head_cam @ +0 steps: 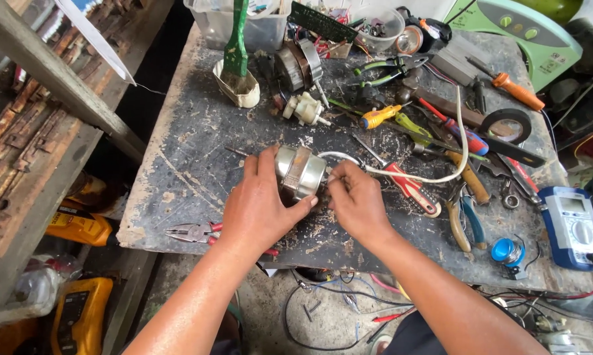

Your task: Repairing a small electric motor by tightening housing screws, testing electrical continuity with a multimeter, and stripping wires with pliers.

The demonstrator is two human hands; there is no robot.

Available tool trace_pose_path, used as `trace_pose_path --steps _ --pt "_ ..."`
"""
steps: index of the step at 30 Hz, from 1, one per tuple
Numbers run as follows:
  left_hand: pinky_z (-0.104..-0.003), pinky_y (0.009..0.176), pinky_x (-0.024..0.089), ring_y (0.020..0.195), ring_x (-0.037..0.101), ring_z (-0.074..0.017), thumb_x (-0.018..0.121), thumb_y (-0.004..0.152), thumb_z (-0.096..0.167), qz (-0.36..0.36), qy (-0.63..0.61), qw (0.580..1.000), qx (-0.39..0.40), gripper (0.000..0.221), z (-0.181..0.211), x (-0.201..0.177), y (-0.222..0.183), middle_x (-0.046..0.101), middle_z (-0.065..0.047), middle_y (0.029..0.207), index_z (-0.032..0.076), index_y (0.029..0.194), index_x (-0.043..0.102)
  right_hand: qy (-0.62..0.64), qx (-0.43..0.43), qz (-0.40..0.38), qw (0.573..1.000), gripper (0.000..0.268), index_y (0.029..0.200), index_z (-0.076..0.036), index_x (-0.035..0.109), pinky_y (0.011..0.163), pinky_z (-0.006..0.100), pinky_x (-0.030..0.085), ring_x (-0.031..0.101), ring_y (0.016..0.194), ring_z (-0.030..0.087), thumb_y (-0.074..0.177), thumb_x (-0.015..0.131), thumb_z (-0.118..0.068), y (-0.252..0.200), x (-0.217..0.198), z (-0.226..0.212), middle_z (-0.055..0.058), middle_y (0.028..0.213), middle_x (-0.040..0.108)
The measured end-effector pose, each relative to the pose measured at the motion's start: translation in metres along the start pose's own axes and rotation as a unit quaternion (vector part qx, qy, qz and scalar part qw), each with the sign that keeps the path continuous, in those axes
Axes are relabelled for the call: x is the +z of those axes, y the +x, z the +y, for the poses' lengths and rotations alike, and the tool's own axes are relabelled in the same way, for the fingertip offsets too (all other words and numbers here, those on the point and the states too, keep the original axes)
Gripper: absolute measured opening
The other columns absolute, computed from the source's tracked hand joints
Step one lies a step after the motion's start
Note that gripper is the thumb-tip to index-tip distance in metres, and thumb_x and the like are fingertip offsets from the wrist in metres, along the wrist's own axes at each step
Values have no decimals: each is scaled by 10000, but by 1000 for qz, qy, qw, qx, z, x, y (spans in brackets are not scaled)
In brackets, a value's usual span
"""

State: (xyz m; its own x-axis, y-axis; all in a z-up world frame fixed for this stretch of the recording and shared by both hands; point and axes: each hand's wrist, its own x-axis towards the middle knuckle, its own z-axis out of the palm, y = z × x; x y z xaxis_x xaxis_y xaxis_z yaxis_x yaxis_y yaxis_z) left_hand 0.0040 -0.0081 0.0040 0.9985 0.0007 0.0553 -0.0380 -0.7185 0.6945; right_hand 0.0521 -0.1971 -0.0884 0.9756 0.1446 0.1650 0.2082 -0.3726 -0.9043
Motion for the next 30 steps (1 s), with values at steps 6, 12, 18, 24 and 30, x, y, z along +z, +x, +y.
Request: trace_pose_path --steps 6,12,18,24,30 --pt "-584 705 645 925 717 -540 857 762 362 -23 0 999 -25 942 9 -7 -1 555 -390 1178 -122 1432 403 -104 -87 -18 991 197 929 -1 699 555 418 566 733 620 319 1018 571 -121 -9 -18 0 197 677 714" --pt "-580 690 642 911 708 -552 833 756 215 17 -27 999 -30 842 3 10 2 548 -400 1158 -162 1387 421 -293 -326 106 892 79 974 -109 747 590 359 556 681 649 256 920 706 -148 -20 -29 -6 37 701 661" --pt "-641 763 616 1034 652 -598 824 706 156 34 -78 996 6 836 -2 12 9 536 -389 1205 -162 1377 440 -487 -348 148 787 329 1058 -157 715 1015 490 406 638 968 292 753 782 -260 4 -78 7 85 1054 662" --pt "-666 892 577 1148 603 -602 808 689 89 18 -118 993 -9 842 -5 7 12 514 -390 1254 -162 1392 420 -500 -343 163 778 77 924 -177 715 1136 568 389 691 758 251 976 661 -197 9 -148 22 55 745 698" --pt "-507 815 607 1044 673 -404 812 800 408 45 -4 995 -89 913 -18 28 25 437 -187 1435 -1 1478 357 -553 -291 246 741 183 1191 -46 784 964 553 427 549 1118 435 1022 761 -111 22 -225 -1 251 1205 597"
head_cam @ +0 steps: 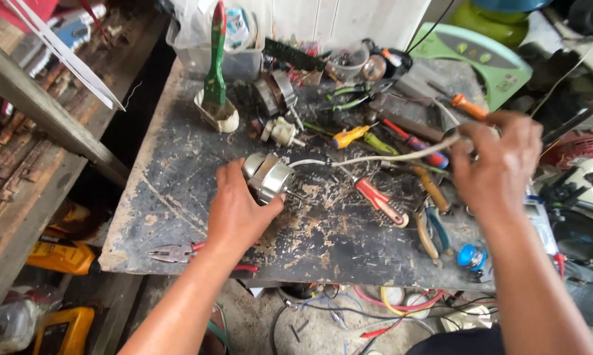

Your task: Repairing a small electric motor by tightening housing screws, testing electrical continuity with a multimeter, and stripping wires with pliers.

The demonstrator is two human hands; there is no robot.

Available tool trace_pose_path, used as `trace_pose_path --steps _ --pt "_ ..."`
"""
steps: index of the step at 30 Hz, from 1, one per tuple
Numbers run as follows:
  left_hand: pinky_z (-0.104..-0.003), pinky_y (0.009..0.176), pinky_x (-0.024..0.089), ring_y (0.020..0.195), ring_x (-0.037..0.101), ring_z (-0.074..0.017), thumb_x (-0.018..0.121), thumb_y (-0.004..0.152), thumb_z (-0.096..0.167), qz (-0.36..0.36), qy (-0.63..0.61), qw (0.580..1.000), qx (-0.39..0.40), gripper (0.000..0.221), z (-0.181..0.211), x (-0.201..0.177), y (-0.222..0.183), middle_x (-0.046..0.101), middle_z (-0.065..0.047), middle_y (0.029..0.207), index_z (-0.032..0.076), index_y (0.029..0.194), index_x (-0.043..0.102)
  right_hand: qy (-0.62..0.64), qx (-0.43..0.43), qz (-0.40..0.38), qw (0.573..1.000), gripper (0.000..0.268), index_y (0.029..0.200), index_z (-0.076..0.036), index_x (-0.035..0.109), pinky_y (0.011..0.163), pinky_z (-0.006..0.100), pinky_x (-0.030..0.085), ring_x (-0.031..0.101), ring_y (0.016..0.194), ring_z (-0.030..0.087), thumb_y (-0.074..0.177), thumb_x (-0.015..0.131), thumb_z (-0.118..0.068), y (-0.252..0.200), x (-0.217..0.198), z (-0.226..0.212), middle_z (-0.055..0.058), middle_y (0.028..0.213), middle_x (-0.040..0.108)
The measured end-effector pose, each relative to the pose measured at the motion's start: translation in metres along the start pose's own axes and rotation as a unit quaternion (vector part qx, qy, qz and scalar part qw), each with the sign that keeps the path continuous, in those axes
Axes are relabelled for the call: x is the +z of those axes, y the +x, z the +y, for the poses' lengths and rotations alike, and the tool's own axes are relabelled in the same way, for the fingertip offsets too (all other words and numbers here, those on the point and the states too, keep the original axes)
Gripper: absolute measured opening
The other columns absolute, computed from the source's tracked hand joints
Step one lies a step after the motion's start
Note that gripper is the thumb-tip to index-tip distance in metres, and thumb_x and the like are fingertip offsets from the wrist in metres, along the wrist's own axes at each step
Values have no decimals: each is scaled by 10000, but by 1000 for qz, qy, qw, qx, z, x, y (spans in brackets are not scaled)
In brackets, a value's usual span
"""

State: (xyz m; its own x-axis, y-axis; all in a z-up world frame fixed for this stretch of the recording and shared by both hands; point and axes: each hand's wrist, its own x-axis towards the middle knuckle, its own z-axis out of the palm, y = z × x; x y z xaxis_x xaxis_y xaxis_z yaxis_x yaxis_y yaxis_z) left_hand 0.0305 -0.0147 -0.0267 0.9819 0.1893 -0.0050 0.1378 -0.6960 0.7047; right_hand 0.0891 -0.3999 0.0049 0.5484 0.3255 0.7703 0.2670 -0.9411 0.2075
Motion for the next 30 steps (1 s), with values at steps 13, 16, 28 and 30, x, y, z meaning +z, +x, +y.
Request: trace_pose_path --steps 13,16,28,30 --pt "-648 745 611 1001 662 -599 852 733 313 28 4 998 57 1009 21 -7 -24 458 -340 1332 -63 1509 328 469 422 -247 735 456 1449 -55 502 674 481 636 722 809 375 1065 546 -299 27 32 -42 317 1055 672" --pt "-632 771 616 1024 672 -575 863 763 289 23 -2 998 56 1007 25 -15 -32 480 -363 1315 -87 1519 314 508 448 -146 721 335 1236 76 641 582 336 652 738 718 251 956 690 -101 26 52 -48 190 950 669" --pt "-523 966 519 1162 630 -454 628 1003 287 87 -242 940 224 452 17 -17 -32 610 -251 1166 -18 1338 625 434 81 -50 896 229 1122 -104 793 856 417 589 762 891 300 918 724 -25 9 -80 -137 118 989 776" --pt "-550 1162 427 1329 605 -295 469 781 784 -116 -447 871 170 956 37 -26 -47 632 -121 1423 198 1531 396 423 -134 -69 893 250 1025 -26 725 830 330 679 777 949 247 891 565 111 -18 -79 -149 125 1086 779"
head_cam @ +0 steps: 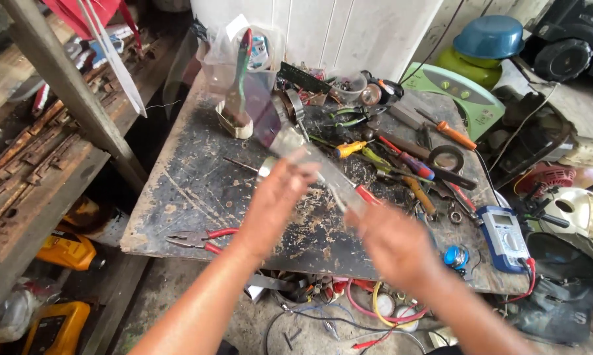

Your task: Repairing a small electric motor by tightening housing screws, testing electrical continuity with a multimeter, and stripping wires with pliers.

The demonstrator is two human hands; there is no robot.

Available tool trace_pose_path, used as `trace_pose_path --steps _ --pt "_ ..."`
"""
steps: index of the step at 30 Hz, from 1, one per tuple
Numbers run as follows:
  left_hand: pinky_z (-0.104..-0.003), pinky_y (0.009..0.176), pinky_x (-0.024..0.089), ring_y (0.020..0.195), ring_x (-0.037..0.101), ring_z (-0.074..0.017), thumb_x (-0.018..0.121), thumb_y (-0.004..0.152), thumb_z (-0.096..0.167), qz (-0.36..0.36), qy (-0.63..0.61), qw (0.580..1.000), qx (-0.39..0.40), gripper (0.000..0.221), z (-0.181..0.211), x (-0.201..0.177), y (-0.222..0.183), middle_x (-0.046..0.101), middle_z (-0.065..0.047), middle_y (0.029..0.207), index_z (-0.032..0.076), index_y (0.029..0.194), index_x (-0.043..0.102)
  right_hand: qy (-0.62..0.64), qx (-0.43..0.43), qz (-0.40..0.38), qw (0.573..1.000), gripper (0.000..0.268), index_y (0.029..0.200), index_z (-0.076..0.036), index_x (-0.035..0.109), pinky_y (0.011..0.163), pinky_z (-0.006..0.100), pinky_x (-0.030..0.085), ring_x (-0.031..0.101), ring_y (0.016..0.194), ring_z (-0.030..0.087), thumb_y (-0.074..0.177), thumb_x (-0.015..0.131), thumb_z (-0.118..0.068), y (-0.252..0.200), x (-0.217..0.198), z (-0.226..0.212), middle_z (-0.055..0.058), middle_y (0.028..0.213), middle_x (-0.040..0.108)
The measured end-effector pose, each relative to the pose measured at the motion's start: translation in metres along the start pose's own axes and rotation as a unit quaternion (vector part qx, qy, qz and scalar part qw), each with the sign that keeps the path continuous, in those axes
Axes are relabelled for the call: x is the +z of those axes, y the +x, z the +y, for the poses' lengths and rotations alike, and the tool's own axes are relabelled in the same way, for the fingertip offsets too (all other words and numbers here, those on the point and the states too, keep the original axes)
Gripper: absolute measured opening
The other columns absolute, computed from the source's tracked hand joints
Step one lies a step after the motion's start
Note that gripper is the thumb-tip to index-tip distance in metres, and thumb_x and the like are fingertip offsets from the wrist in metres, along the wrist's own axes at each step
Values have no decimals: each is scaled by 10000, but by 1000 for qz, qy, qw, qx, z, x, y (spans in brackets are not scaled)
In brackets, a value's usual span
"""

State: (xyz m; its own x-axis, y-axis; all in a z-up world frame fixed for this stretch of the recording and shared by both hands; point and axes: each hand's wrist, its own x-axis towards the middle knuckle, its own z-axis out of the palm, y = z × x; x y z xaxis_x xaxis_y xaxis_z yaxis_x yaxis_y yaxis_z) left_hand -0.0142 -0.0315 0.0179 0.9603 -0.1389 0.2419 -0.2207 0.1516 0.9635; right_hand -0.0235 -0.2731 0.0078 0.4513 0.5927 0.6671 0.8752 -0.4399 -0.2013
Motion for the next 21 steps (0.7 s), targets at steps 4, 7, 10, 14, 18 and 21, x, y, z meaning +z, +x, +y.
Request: trace_pose_path --steps 4,7,10,14,18,21 --pt "-495 1005 564 1024 765 -299 579 871 513 40 -153 987 -6 731 11 14 -7 740 -176 1169 119 1467 427 107 48 -74 990 455 1247 -81 677 832 326 659 750 937 246 860 525 104 -39 38 -25 122 1117 722" --pt "-387 578 596 589 673 -308 527 1045 196 191 -239 941 -149 263 6 12 -3 659 -174 786 83 1276 587 110 76 -199 971 320 1128 -63 745 709 345 681 746 792 218 888 591 83 -48 54 -34 85 949 778" --pt "-351 418 473 429 395 -155 497 1082 257 231 -240 930 -153 163 -9 6 -2 477 -80 738 110 1149 476 163 33 -284 944 215 1051 -55 696 736 562 509 644 934 437 1026 485 -89 -62 62 -29 191 1158 658" --pt "-254 347 234 424 315 -101 391 1101 336 52 -160 975 -143 266 -6 0 -15 448 2 634 119 1116 545 239 177 -171 939 183 985 -82 719 1047 484 513 654 1248 332 912 551 -75 -38 48 -35 171 1314 693" --pt "-264 375 180 437 247 -102 300 1074 482 -87 -183 965 -166 432 -3 8 -33 411 -2 624 90 1063 481 197 262 -12 945 202 1062 -64 738 846 315 640 769 960 191 936 604 -149 -20 35 -26 77 1044 804" --pt "-245 366 204 443 244 -95 374 1083 391 -140 -179 966 -123 322 -14 11 -41 416 -32 642 109 987 494 268 336 26 903 249 1121 -52 743 856 305 616 784 943 183 961 619 -196 -16 29 -27 73 1035 801"
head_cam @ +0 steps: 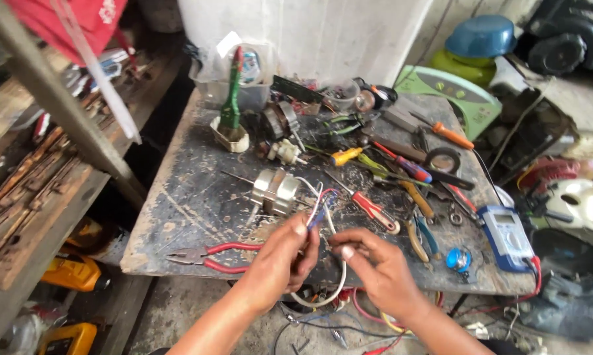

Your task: Repairing a small electric motor by tightening housing screws, testing electrical continuity with a multimeter, and stripping wires with pliers.

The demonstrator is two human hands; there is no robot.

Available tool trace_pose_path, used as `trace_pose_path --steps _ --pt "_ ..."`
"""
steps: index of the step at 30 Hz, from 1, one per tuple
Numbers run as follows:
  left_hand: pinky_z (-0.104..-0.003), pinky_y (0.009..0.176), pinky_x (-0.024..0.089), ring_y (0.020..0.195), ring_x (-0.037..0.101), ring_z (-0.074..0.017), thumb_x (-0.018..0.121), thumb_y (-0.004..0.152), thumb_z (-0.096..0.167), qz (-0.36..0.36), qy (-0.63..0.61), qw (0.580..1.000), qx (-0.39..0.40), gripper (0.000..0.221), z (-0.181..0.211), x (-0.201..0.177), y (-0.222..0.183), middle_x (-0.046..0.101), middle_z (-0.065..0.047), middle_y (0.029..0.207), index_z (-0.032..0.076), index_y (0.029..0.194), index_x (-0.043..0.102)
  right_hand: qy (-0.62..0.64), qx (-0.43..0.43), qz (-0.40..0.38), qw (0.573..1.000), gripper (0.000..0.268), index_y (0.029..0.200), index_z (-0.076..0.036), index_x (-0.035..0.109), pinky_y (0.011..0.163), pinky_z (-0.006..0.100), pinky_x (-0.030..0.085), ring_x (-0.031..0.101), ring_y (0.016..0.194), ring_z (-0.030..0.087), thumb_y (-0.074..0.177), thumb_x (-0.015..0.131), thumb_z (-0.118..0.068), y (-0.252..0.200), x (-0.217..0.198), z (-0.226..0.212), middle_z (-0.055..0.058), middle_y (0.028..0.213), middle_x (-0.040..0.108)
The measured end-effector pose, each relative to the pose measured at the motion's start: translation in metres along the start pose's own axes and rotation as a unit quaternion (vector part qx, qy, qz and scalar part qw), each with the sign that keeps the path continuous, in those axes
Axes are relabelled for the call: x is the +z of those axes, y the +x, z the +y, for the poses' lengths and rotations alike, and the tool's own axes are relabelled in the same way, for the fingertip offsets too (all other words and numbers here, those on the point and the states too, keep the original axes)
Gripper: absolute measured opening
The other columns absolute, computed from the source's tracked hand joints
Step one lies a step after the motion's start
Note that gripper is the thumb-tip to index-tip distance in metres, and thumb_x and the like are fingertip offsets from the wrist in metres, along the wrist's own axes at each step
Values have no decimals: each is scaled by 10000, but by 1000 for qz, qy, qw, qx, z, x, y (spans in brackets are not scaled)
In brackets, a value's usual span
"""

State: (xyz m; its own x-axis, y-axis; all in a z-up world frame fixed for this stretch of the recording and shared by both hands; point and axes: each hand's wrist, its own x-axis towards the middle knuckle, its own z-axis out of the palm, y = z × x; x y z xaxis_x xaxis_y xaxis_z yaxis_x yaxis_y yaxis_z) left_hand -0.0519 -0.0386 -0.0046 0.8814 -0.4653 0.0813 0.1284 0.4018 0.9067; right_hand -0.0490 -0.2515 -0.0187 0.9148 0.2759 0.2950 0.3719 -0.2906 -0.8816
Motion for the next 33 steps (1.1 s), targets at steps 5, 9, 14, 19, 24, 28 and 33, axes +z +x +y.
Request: trace_pose_path --steps 5,9,14,19,24,28,33 --pt "-271 520 312 542 388 -122 422 1085 240 -27 125 991 -37 231 -18 0 -5 474 -40 630 99 941 535 129 22 8 991 371 1212 -1 705 918 328 573 719 1036 180 996 593 -281 -6 6 4 88 1103 768" --pt "-284 494 378 527 446 -134 441 1060 224 -12 214 969 -123 195 -23 -3 -8 509 -47 650 132 962 582 203 44 37 977 251 1171 30 714 729 313 566 686 801 178 955 673 -91 -7 15 4 106 918 728" --pt "-295 566 464 600 556 -143 474 1041 147 6 253 956 -147 218 -42 -18 -6 582 -44 682 102 932 658 183 115 70 974 66 913 -32 688 619 296 515 567 676 124 933 714 -90 -5 15 18 103 896 713" --pt "-289 591 473 608 585 -127 500 1017 141 31 323 923 -207 233 -41 -22 -3 642 -17 702 120 902 701 161 94 45 981 58 952 -47 721 632 326 510 567 660 152 952 706 -103 -3 24 19 44 766 641" --pt "-343 866 536 1022 713 -233 534 906 118 82 426 897 -88 408 -25 -15 2 712 -63 1056 116 1271 715 92 11 22 995 49 943 -56 758 778 297 572 692 826 143 907 725 -46 0 35 21 37 877 761" --pt "-321 980 514 1137 710 -184 612 932 253 98 353 930 -32 422 -25 -19 6 720 -29 1147 117 1317 716 100 -1 4 995 74 957 -60 762 793 310 563 684 846 143 921 703 -36 0 40 23 40 902 763" --pt "-270 822 543 898 707 -123 781 853 170 148 331 932 1 149 -39 -22 12 714 9 910 104 976 835 26 15 -8 1000 63 892 -92 740 699 314 514 624 778 117 917 682 -98 -1 40 35 -4 820 703"
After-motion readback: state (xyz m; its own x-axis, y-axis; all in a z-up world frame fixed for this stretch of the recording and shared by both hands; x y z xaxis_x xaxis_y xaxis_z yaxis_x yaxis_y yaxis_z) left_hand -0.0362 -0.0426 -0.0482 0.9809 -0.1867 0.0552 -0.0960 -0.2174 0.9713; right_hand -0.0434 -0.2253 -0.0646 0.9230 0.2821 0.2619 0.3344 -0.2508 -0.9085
